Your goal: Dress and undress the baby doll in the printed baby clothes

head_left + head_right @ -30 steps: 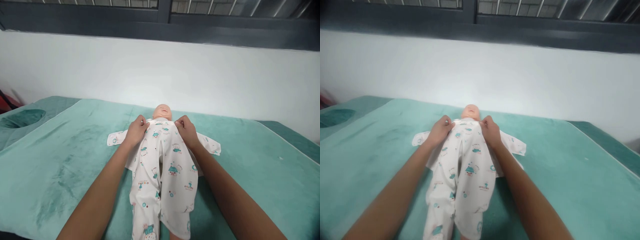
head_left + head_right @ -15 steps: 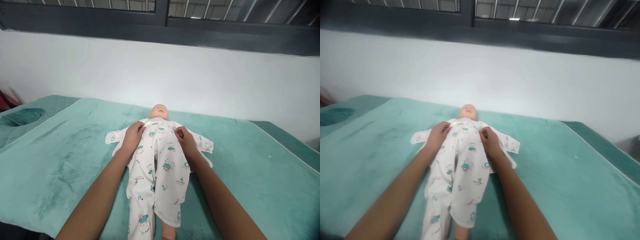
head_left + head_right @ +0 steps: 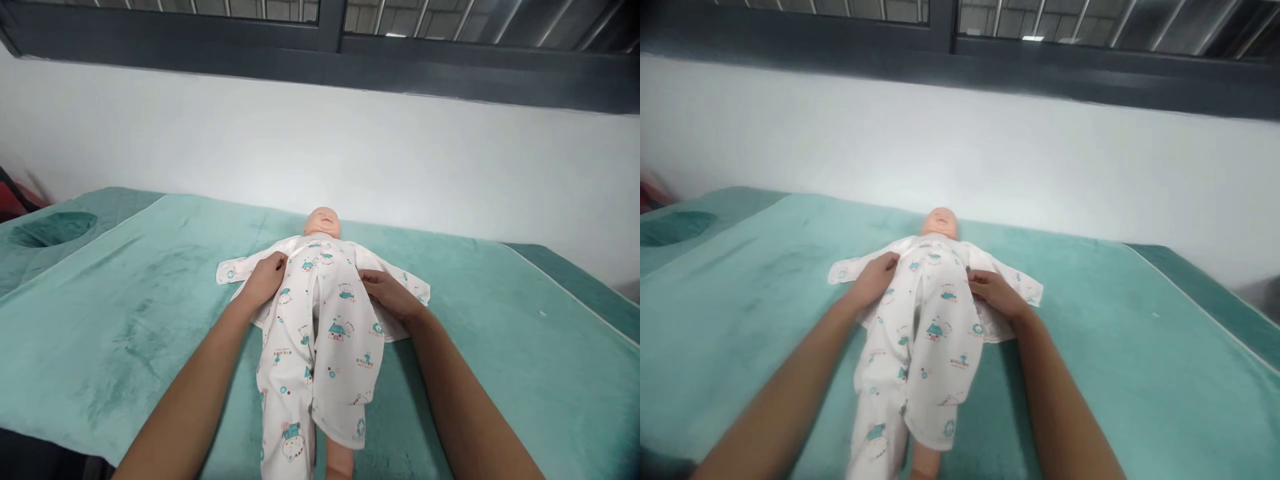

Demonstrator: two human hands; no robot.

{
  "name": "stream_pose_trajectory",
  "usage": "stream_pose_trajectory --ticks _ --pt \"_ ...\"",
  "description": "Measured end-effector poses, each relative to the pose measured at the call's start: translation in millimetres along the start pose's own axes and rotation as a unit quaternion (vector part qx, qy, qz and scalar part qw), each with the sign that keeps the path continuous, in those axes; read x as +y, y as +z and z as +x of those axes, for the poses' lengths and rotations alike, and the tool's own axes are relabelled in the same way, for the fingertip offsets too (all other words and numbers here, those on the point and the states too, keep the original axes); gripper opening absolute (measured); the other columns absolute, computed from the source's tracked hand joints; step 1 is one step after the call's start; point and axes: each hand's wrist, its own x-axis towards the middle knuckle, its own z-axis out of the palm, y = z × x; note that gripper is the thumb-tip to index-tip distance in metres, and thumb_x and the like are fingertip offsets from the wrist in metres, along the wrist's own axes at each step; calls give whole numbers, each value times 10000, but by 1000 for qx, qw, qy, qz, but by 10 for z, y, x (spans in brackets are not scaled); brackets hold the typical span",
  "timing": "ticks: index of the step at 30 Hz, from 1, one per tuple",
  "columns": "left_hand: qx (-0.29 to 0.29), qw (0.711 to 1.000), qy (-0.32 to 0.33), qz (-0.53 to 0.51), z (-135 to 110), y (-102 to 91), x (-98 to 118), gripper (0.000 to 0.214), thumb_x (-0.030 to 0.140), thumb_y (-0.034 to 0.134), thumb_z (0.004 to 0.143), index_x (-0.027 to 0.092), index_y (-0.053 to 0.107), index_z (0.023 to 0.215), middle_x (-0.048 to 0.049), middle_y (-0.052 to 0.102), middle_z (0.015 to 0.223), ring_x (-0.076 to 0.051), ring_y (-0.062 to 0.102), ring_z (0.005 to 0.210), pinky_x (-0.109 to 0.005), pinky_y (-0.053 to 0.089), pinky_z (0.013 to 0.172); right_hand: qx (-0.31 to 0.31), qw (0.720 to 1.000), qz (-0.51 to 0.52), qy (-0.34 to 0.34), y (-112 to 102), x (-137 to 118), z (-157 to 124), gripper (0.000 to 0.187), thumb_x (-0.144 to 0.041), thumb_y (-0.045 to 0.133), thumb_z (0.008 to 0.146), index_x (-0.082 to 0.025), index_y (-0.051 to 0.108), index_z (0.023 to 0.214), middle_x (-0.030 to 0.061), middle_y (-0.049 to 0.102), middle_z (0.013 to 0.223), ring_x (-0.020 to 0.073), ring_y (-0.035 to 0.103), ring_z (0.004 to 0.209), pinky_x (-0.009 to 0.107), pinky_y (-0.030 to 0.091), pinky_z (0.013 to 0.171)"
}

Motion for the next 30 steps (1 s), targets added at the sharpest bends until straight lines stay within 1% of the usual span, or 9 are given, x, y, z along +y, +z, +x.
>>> stream_pose_trajectory --ticks 3,5,8,13,16,18,24,27,30 --pt "-137 988 -2 -65 -117 -154 13 185 310 539 726 194 665 796 -27 709 823 -239 617 809 -298 456 693 -50 997 53 23 -19 9 -11 300 -425 743 718 -167 701 867 46 685 831 173 602 761 322 469 710" --pt "-185 977 -13 -110 -159 -227 27 184 300 562 674 197 680 770 -20 710 803 -246 622 812 -299 466 689 -63 994 80 25 -24 31 -5 304 -402 759 715 -171 708 906 51 697 870 184 624 810 338 485 760" --pt "-205 962 -34 -175 -178 -265 31 215 280 570 644 199 697 797 -25 712 817 -237 629 820 -303 482 702 -72 991 106 31 -35 75 13 304 -351 772 716 -178 712 958 54 710 917 197 643 857 351 501 797" --pt "-235 938 -52 -248 -158 -217 -32 288 244 609 655 184 697 922 -47 717 927 -229 634 891 -325 506 763 -98 982 159 32 -54 130 46 324 -250 768 723 -196 714 1037 53 719 1009 206 665 925 360 521 864" --pt "-238 922 -56 -301 -152 -170 -67 380 230 640 666 173 683 1039 -67 716 1008 -237 634 942 -359 515 820 -97 975 198 25 -57 156 55 344 -255 770 721 -204 724 1059 57 725 1045 210 678 942 367 516 921" --pt "-231 911 -68 -335 -158 -135 -72 452 215 668 657 165 668 1106 -87 716 1043 -245 637 963 -381 518 852 -95 973 208 22 -53 167 53 356 -265 782 707 -205 730 1054 59 732 1032 216 682 952 368 518 925" --pt "-215 877 -96 -419 -216 -29 -34 573 175 721 620 182 647 1188 -112 721 1081 -264 666 972 -385 541 835 -102 977 188 9 -4 126 25 402 -254 788 672 -185 725 1063 73 736 967 242 675 954 371 539 835" --pt "-175 872 -105 -445 -266 -14 25 634 204 750 601 186 628 1222 -112 727 1076 -280 676 981 -388 553 818 -93 980 173 10 27 100 21 385 -242 785 658 -176 727 1033 69 734 947 235 674 931 364 533 818" --pt "-125 877 -109 -451 -333 -41 127 604 288 753 628 176 636 1210 -110 730 1072 -287 684 972 -399 558 817 -82 982 169 9 49 85 8 363 -244 780 657 -172 724 1008 59 731 935 216 675 889 360 523 820"
